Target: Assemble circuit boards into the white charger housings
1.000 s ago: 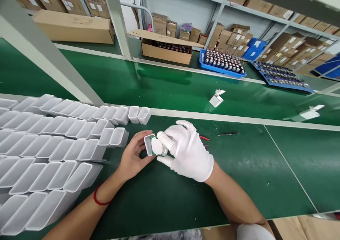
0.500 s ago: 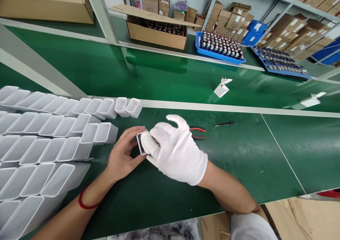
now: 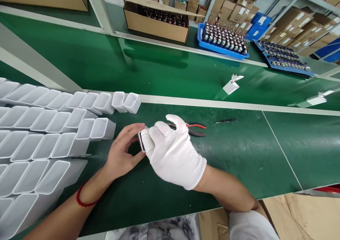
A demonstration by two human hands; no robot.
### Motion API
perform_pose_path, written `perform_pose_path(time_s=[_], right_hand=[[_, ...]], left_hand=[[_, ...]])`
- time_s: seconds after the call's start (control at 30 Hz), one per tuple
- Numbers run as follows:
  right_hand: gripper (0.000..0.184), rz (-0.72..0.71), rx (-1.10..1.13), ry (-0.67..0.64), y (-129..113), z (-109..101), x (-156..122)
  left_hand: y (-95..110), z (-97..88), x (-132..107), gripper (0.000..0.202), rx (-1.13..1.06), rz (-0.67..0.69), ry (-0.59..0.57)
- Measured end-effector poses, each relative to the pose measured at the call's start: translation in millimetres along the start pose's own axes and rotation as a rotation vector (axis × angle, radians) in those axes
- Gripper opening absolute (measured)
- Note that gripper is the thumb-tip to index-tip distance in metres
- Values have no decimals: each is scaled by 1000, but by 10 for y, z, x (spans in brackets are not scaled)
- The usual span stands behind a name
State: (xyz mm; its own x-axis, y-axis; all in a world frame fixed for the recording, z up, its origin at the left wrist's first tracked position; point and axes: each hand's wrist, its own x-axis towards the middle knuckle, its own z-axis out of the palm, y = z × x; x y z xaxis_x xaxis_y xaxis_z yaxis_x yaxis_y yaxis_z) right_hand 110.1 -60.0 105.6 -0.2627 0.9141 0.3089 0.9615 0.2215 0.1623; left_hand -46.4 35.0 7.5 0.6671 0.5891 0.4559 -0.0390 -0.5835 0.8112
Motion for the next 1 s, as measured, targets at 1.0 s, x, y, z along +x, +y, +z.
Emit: perform_pose_path(time_s=[1.0], right_hand=[[52,375,1580,-187,4,744,60]], left_hand=[[53,-41,35,36,-390,-400,133]])
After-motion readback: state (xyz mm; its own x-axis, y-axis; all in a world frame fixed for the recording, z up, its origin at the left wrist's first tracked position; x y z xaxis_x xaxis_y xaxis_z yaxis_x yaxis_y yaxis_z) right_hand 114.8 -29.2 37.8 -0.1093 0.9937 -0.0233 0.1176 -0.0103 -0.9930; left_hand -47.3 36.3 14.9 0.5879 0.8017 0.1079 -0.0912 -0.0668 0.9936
